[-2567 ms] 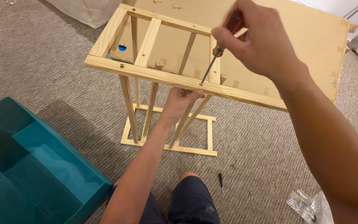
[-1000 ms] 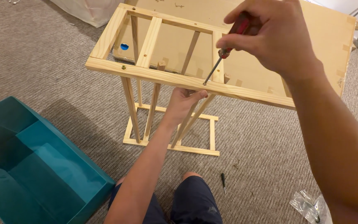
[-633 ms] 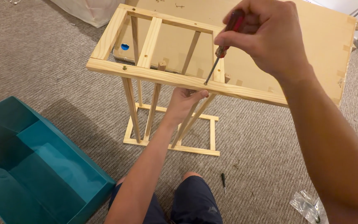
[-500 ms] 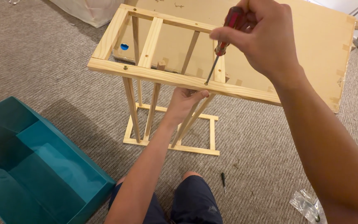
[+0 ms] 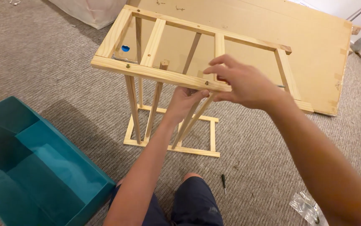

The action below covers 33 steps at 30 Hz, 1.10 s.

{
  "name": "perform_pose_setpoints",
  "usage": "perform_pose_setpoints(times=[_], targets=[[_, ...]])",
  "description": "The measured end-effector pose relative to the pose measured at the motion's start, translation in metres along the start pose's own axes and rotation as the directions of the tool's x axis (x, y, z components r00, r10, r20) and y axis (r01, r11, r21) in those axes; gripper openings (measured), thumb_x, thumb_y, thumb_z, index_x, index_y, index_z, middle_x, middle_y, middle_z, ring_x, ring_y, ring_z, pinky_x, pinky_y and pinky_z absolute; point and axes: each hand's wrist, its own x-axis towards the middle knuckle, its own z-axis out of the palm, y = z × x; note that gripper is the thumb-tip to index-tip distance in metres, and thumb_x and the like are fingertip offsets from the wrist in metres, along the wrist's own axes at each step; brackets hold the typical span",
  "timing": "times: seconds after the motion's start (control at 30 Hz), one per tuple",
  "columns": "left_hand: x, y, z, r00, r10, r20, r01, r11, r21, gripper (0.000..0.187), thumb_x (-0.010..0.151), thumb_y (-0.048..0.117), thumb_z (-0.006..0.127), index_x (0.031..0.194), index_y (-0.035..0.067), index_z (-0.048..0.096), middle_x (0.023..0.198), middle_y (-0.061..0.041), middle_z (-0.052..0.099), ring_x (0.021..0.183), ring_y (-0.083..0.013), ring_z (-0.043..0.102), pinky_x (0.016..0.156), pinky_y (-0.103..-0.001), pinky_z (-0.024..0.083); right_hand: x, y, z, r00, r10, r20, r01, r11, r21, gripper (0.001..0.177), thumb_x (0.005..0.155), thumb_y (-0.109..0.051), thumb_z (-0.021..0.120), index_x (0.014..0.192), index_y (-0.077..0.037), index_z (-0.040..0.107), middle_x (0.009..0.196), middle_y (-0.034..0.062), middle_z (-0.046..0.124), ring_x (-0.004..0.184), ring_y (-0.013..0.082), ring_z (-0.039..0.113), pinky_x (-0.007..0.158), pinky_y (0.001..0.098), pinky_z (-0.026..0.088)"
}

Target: The person kneels on a carpeted floor and assembles a wooden furniture frame, aligning side rails and crossbars, inserting screws by hand, and tightening them with a red-handled screwdriver. They reposition the frame repeatedly to reach different joints and continue driving screws into the rails throughout the clip.

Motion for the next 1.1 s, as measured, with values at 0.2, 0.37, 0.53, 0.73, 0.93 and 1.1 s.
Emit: perform_pose_setpoints(times=[0.2,0.37,0.53,0.73,0.93,1.1], targets=[[-0.002,0.000,-0.006,1.000,-0.008,0.008,0.008,1.000,0.021,0.028,0.096,0.010,0.074,0.122,-0.001,0.071,0.109,-0.010,0.074,0.103,-0.0166,0.069,0.092,-0.032,0.057,0.001,0.003,0.020,0.994,0.104,0.024,-0.104,0.995,-0.010,0.045,0.080,-0.024,0.082,0.122,-0.018,0.068,0.098,0.0054,0.072,0.093,0.0249,0.070,0.079,0.0413,0.055],[-0.002,-0.008,-0.008,0.997,0.052,0.056,-0.049,0.998,-0.047,0.035,0.093,0.006,0.074,0.126,0.000,0.065,0.122,-0.009,0.071,0.118,-0.0173,0.066,0.105,-0.032,0.053,-0.002,0.005,0.027,0.998,0.029,-0.048,-0.026,0.998,0.063,0.041,0.082,-0.016,0.081,0.121,-0.012,0.068,0.092,0.0078,0.069,0.085,0.0247,0.068,0.076,0.0390,0.056],[-0.003,-0.014,-0.009,0.995,0.094,0.017,-0.092,0.993,-0.080,0.035,0.095,0.003,0.072,0.127,0.000,0.060,0.123,-0.012,0.069,0.121,-0.0202,0.064,0.107,-0.035,0.052,-0.003,0.005,0.027,0.994,-0.019,-0.103,0.031,0.994,0.109,0.038,0.084,-0.011,0.082,0.118,-0.006,0.067,0.092,0.0090,0.067,0.079,0.0226,0.066,0.072,0.0357,0.055],[-0.001,-0.012,-0.008,0.992,0.122,0.022,-0.118,0.983,-0.143,0.036,0.094,0.002,0.072,0.127,0.000,0.058,0.124,-0.012,0.069,0.123,-0.0201,0.065,0.107,-0.034,0.053,-0.007,0.005,0.027,0.992,0.031,-0.120,-0.016,0.993,0.120,0.037,0.082,-0.011,0.084,0.116,-0.004,0.069,0.084,0.0087,0.065,0.074,0.0209,0.064,0.069,0.0345,0.053],[-0.008,-0.003,-0.004,0.996,0.056,0.062,-0.055,0.998,-0.024,0.037,0.093,0.007,0.074,0.127,-0.003,0.063,0.121,-0.014,0.073,0.114,-0.0203,0.070,0.098,-0.033,0.057,-0.008,0.008,0.027,0.993,0.029,-0.111,-0.019,0.996,0.084,0.041,0.081,-0.012,0.087,0.116,-0.004,0.069,0.080,0.0071,0.063,0.071,0.0197,0.061,0.066,0.0339,0.051],[-0.008,0.004,-0.005,0.996,0.071,0.057,-0.070,0.997,-0.015,0.038,0.093,0.008,0.075,0.127,-0.005,0.064,0.122,-0.015,0.074,0.115,-0.0212,0.071,0.100,-0.033,0.058,-0.008,0.012,0.028,0.994,0.076,-0.078,-0.071,0.995,0.067,0.043,0.080,-0.012,0.088,0.117,-0.005,0.070,0.076,0.0062,0.059,0.068,0.0190,0.057,0.064,0.0343,0.049]])
